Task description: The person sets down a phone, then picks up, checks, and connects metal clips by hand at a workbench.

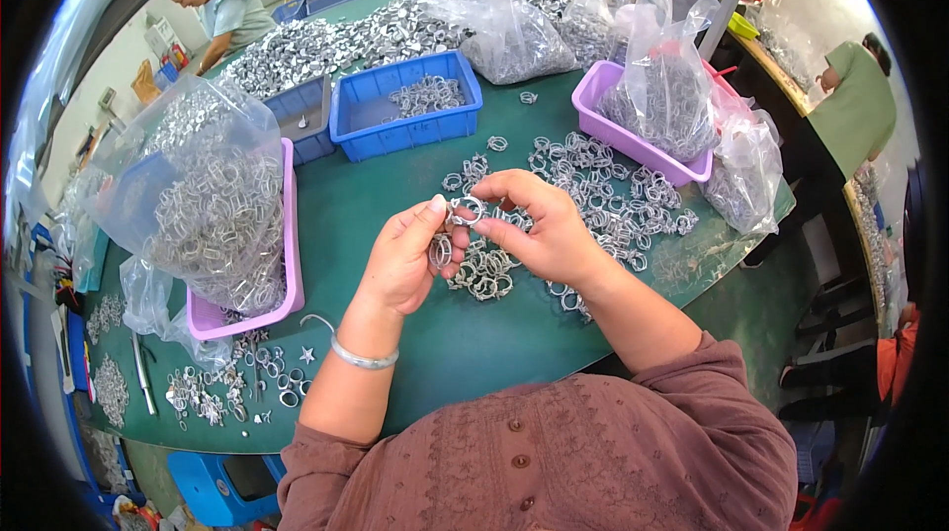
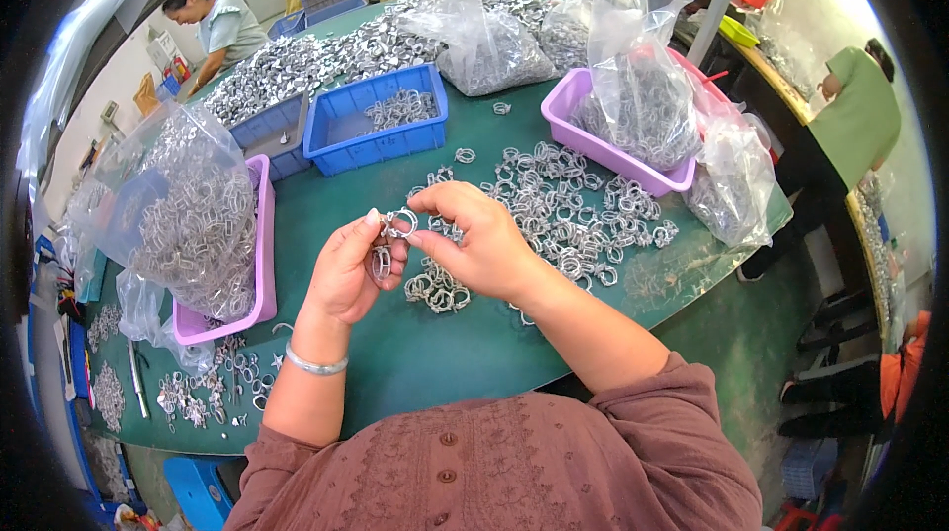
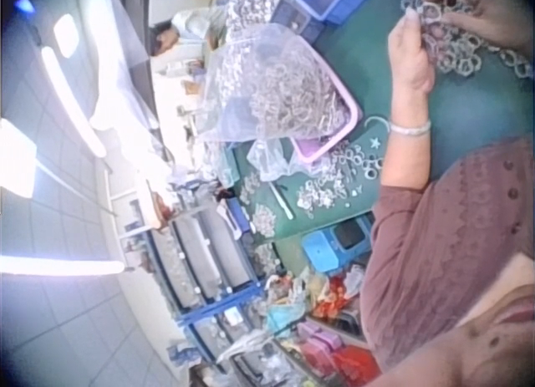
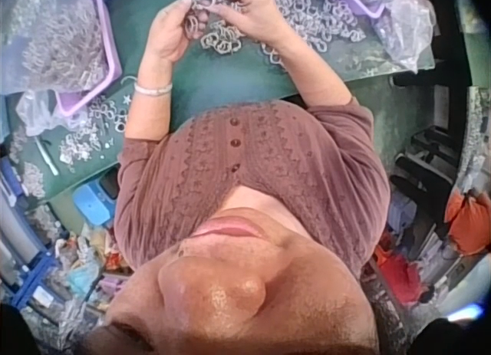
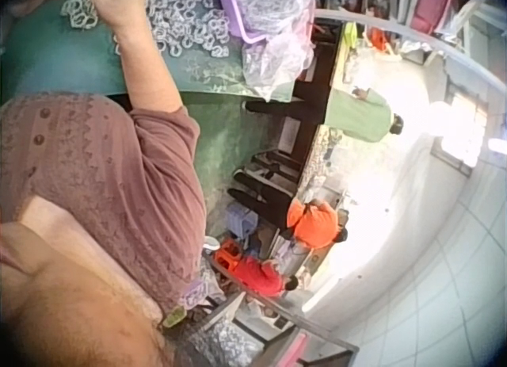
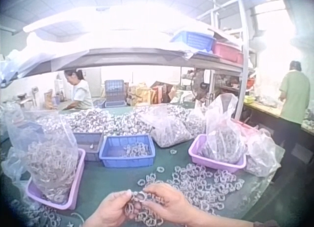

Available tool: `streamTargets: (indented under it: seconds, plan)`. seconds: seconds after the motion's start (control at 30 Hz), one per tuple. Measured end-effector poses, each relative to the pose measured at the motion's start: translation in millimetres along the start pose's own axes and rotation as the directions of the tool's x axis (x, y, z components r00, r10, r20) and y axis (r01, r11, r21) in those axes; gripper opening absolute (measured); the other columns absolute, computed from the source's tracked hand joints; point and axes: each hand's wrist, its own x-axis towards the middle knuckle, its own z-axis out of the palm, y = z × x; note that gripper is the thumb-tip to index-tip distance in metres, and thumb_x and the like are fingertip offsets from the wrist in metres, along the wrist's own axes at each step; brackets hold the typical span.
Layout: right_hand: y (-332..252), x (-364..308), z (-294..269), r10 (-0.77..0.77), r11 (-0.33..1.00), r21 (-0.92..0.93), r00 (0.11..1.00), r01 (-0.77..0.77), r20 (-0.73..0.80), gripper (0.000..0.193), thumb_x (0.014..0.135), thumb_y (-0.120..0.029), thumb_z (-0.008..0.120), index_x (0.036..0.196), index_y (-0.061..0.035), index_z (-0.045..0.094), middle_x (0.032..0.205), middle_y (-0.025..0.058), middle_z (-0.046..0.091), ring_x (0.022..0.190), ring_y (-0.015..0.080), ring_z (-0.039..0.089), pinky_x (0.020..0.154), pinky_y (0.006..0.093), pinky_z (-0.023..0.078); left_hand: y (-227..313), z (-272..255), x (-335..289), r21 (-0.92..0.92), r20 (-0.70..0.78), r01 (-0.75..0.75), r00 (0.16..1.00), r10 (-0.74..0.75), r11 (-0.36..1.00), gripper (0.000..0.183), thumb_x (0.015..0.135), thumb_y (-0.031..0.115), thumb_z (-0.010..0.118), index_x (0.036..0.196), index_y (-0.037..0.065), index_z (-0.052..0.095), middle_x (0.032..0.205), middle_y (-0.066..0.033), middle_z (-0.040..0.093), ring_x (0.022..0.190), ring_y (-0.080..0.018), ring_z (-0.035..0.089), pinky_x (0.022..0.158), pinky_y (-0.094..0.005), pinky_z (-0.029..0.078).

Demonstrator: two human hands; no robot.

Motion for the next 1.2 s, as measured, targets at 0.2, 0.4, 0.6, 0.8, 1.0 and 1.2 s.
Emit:
streamTargets:
  seconds: [0.2, 0.4, 0.6, 0.8, 1.0, 1.2]
  plan:
    - [0, 2, -3, 0.075, 0.993, 0.096, 0.997, -0.075, 0.006, 0.02, 0.072, -0.003, 0.062, 0.091, -0.0009, 0.058, 0.088, 0.0105, 0.058, 0.078, 0.021, 0.057, 0.067, 0.0282, 0.046, -1, 1, 1, 0.017, 0.027, -0.047, 0.999, 0.047, 0.999, 0.022, 0.088, 0.019, 0.047, 0.099, 0.002, 0.056, 0.076, -0.0028, 0.056, 0.06, -0.0085, 0.05, 0.05, -0.0195, 0.041]
    - [-2, -1, -6, 0.045, 0.989, 0.139, 0.999, -0.045, -0.001, 0.02, 0.072, 0.001, 0.06, 0.092, -0.0014, 0.058, 0.084, 0.008, 0.057, 0.074, 0.0157, 0.056, 0.064, 0.0257, 0.045, -5, 3, 0, 0.06, 0.059, -0.176, 0.983, 0.173, 0.983, 0.027, 0.084, 0.006, 0.051, 0.111, 0.0, 0.051, 0.085, -0.0038, 0.056, 0.066, -0.0083, 0.05, 0.057, -0.02, 0.042]
    - [-1, -3, -5, 0.042, 0.979, 0.199, 0.999, -0.041, 0.0, 0.026, 0.072, 0.001, 0.06, 0.097, -0.0013, 0.056, 0.087, 0.0074, 0.058, 0.074, 0.0143, 0.056, 0.065, 0.0255, 0.045, -4, 6, -1, 0.095, 0.076, -0.24, 0.97, 0.233, 0.966, 0.03, 0.081, 0.003, 0.054, 0.111, 0.0, 0.052, 0.089, -0.0038, 0.055, 0.068, -0.008, 0.048, 0.059, -0.02, 0.042]
    - [-2, -6, -5, 0.037, 0.985, 0.171, 0.998, -0.027, -0.056, 0.038, 0.073, 0.002, 0.06, 0.11, -0.0023, 0.051, 0.092, 0.0091, 0.058, 0.081, 0.016, 0.058, 0.071, 0.0269, 0.047, -4, 5, 0, 0.081, 0.088, -0.241, 0.968, 0.234, 0.967, 0.031, 0.081, 0.002, 0.055, 0.112, 0.001, 0.053, 0.092, -0.0033, 0.055, 0.07, -0.0079, 0.048, 0.06, -0.02, 0.042]
    - [-7, -5, -4, -0.01, 0.996, 0.09, 0.996, 0.018, -0.089, 0.041, 0.071, 0.004, 0.061, 0.11, -0.0027, 0.051, 0.092, 0.0097, 0.058, 0.085, 0.0187, 0.059, 0.074, 0.0282, 0.048, -10, 4, 3, -0.016, 0.1, -0.202, 0.974, 0.203, 0.979, 0.031, 0.081, 0.006, 0.056, 0.112, 0.002, 0.052, 0.095, -0.0037, 0.056, 0.073, -0.0082, 0.049, 0.06, -0.0212, 0.043]
    - [-6, -6, -3, -0.026, 0.994, 0.103, 0.995, 0.035, -0.096, 0.037, 0.071, 0.004, 0.06, 0.107, -0.0022, 0.053, 0.094, 0.0103, 0.057, 0.085, 0.0191, 0.058, 0.071, 0.0279, 0.048, -23, -17, 14, -0.388, 0.208, -0.031, 0.971, 0.12, 0.921, 0.031, 0.087, 0.019, 0.049, 0.112, 0.0, 0.048, 0.091, -0.0057, 0.056, 0.073, -0.0116, 0.051, 0.059, -0.023, 0.042]
